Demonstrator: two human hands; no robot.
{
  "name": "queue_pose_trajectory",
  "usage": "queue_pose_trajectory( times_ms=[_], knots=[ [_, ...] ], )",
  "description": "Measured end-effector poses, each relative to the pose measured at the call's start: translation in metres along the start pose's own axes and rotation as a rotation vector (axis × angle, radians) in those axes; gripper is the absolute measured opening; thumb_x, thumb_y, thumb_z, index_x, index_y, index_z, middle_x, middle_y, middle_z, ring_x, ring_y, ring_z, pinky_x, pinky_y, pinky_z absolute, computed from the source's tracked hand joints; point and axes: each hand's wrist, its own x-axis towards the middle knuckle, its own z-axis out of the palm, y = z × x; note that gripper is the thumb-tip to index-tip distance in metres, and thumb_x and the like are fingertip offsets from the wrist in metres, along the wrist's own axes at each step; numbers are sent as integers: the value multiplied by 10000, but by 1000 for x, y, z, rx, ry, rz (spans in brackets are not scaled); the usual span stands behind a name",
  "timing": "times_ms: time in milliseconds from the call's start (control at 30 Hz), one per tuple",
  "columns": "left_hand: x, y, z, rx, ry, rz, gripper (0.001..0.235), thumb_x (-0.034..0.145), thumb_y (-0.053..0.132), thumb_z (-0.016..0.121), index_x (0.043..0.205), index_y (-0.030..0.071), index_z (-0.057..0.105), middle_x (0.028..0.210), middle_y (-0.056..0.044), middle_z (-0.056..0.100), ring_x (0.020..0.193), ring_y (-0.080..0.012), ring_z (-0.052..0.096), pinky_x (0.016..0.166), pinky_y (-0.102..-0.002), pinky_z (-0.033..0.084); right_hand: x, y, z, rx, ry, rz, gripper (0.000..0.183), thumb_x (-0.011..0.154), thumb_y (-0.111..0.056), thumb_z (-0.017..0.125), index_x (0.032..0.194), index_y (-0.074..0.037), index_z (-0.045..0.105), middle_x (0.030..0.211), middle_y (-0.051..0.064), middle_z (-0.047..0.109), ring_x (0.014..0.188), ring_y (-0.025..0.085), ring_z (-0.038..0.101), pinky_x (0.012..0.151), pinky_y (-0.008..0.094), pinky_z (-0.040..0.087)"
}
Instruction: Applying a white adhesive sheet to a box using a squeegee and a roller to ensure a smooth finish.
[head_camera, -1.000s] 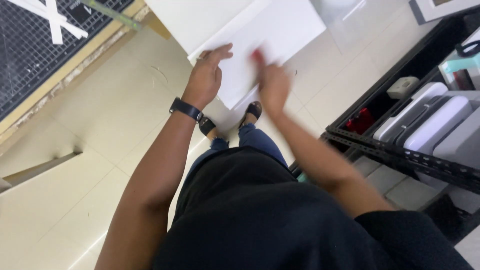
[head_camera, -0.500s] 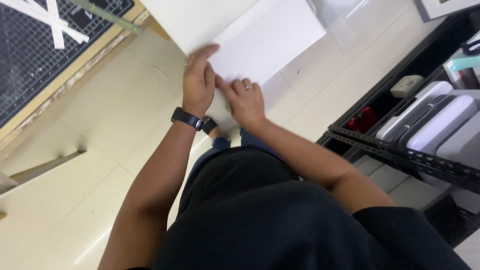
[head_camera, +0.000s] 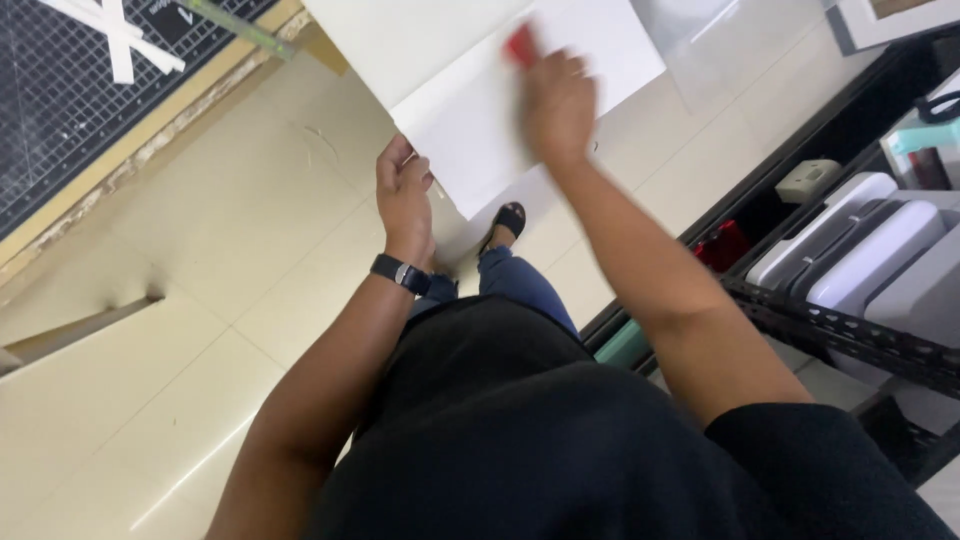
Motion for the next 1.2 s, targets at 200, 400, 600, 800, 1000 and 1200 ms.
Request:
queue_pose_trajectory(
  times_ms=[200,400,600,800,1000,1200],
  knots=[
    [0,-1,-1,47,10,9,563,923,150,584,1477,100,500,1426,-62,580,1300,-208,570,1083,-343,511,-6,14,0,156,66,260,781,890,52,479,1610,-196,308,967,84,541,792,326,512,579,454,382],
    [0,0,0,18,5,3,552,918,104,584,1466,94,516,1409,-73,601,1236,-189,596,1026,-315,535,-3,37,22,130,207,349,644,855,-32,574,1478,-176,493,952,93,562,851,361,569,571,491,419],
    [6,-17,-10,34,-14,33,534,892,105,568,1426,108,562,1369,-75,637,1208,-191,618,966,-309,538,-1,33,16,26,159,267,646,734,94,571,1325,-163,611,904,117,603,787,363,578,526,472,430],
    [14,-30,-11,-74,-28,111,541,847,10,585,1384,71,597,1347,-97,663,1203,-181,625,944,-297,536,-20,5,8,87,206,67,691,951,-17,493,1606,-193,361,925,64,533,763,323,522,557,455,386],
    [4,-6,-8,-25,-49,-14,612,860,99,591,1469,84,525,1412,-75,599,1232,-174,598,992,-285,522,-14,-8,14,195,36,434,617,1026,-215,498,1602,-250,278,1130,109,549,941,368,586,654,560,499],
    [5,-7,-9,-90,-69,-26,587,869,88,574,1454,49,537,1321,-74,621,979,-118,584,835,-244,493,3,11,12,-83,59,122,708,836,-35,526,1524,-147,405,844,84,567,661,314,559,470,455,404]
  ],
)
